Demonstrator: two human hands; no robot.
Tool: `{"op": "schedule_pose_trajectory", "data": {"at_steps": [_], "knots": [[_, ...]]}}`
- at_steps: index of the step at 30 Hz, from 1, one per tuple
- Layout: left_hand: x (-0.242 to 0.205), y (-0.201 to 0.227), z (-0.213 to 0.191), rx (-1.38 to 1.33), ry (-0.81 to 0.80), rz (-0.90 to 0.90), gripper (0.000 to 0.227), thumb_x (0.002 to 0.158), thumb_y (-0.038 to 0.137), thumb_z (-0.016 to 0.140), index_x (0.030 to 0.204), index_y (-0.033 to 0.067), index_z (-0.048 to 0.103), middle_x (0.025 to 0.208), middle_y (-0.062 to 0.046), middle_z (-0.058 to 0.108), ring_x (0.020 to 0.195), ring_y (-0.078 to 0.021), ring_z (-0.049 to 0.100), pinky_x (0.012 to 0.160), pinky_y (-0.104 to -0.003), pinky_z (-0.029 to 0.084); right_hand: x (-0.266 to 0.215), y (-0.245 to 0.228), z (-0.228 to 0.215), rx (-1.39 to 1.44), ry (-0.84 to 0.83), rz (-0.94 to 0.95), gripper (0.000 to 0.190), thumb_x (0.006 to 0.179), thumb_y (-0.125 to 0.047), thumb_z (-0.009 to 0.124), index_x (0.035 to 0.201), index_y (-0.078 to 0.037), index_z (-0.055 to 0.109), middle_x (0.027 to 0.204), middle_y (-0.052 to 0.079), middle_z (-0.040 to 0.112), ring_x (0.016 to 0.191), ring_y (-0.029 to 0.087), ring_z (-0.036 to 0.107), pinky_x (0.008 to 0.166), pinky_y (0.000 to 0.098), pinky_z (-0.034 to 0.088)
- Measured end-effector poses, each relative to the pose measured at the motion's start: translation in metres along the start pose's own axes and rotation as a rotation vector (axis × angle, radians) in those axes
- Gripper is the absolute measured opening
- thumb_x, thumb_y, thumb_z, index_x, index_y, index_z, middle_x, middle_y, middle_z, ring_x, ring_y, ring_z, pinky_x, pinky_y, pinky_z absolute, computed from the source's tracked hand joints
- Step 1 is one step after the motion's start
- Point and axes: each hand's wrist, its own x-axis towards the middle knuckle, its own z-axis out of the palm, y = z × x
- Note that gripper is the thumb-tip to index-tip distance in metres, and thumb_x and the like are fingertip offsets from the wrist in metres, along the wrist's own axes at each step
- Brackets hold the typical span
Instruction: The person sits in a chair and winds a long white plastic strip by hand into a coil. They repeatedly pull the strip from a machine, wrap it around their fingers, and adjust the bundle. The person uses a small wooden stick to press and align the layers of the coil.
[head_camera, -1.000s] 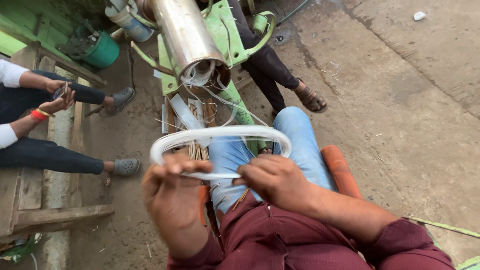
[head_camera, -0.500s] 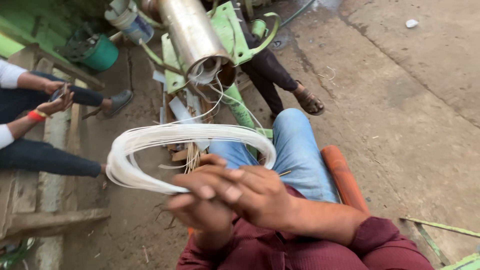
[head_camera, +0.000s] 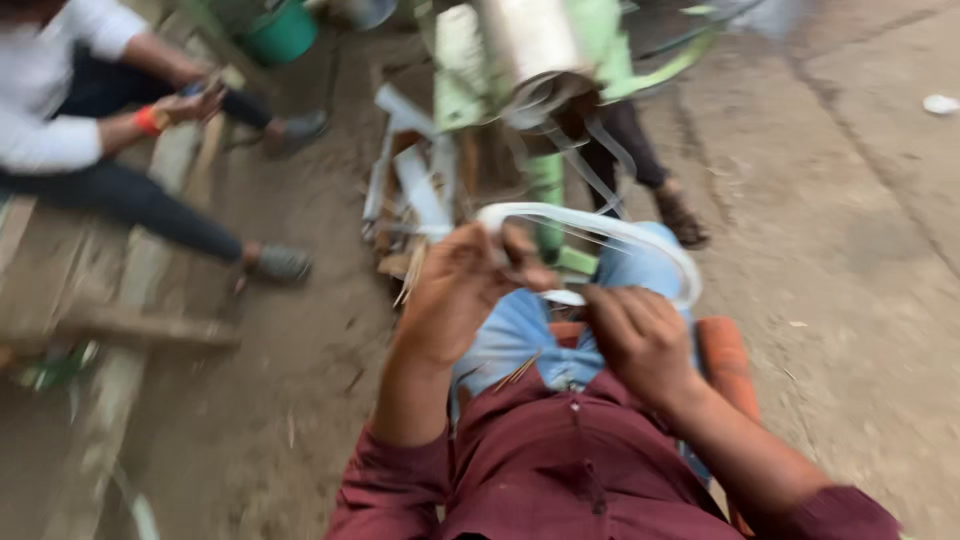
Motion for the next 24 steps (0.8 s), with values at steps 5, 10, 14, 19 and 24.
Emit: {"op": "schedule_pose_trajectory", "data": {"at_steps": [5, 10, 14, 19, 24], "knots": [[-0.032, -0.015, -0.008, 0.546, 0.229, 0.162, 0.058, 0.118, 0.039, 0.049, 0.102, -0.0089, 0.077, 0.103, -0.015, 0.072, 0.096, -0.0187, 0.064, 0.103, -0.039, 0.051, -0.009, -0.017, -0.004, 0.011, -0.038, -0.005, 0.021, 0.086, -0.001, 0.072, 0.107, -0.004, 0.068, 0.087, 0.008, 0.069, 0.076, 0.026, 0.066, 0.068, 0.0383, 0.051], [-0.014, -0.029, -0.011, 0.257, 0.128, 0.406, 0.042, 0.115, 0.036, 0.051, 0.138, 0.0024, 0.060, 0.142, -0.015, 0.060, 0.142, -0.0259, 0.052, 0.126, -0.046, 0.042, 0.015, -0.035, -0.004, 0.094, -0.126, 0.016, 0.023, 0.088, -0.014, 0.074, 0.107, -0.004, 0.066, 0.088, 0.009, 0.068, 0.079, 0.027, 0.068, 0.070, 0.0392, 0.053], [-0.007, -0.038, -0.012, 0.015, 0.136, 0.335, 0.050, 0.117, 0.032, 0.050, 0.155, -0.0004, 0.047, 0.163, -0.019, 0.046, 0.147, -0.0329, 0.049, 0.131, -0.051, 0.041, 0.022, -0.036, -0.017, 0.192, -0.104, 0.023, 0.029, 0.097, -0.020, 0.070, 0.118, -0.002, 0.064, 0.105, 0.013, 0.070, 0.094, 0.031, 0.069, 0.081, 0.0398, 0.055], [-0.011, -0.031, -0.013, 0.041, 0.130, 0.325, 0.048, 0.120, 0.032, 0.049, 0.151, -0.0046, 0.050, 0.157, -0.023, 0.051, 0.148, -0.0324, 0.051, 0.126, -0.048, 0.044, 0.029, -0.022, -0.042, 0.139, 0.181, 0.178, 0.028, 0.107, -0.009, 0.064, 0.132, 0.001, 0.056, 0.120, 0.015, 0.064, 0.106, 0.029, 0.065, 0.089, 0.0356, 0.052], [-0.004, -0.026, -0.014, 0.043, 0.082, 0.204, 0.055, 0.115, 0.033, 0.054, 0.156, -0.0023, 0.046, 0.160, -0.019, 0.050, 0.149, -0.0328, 0.052, 0.128, -0.049, 0.043, 0.033, 0.004, -0.043, 0.641, -0.187, 0.570, 0.026, 0.103, -0.013, 0.067, 0.127, -0.003, 0.071, 0.109, 0.003, 0.066, 0.096, 0.014, 0.060, 0.084, 0.0272, 0.048]]}}
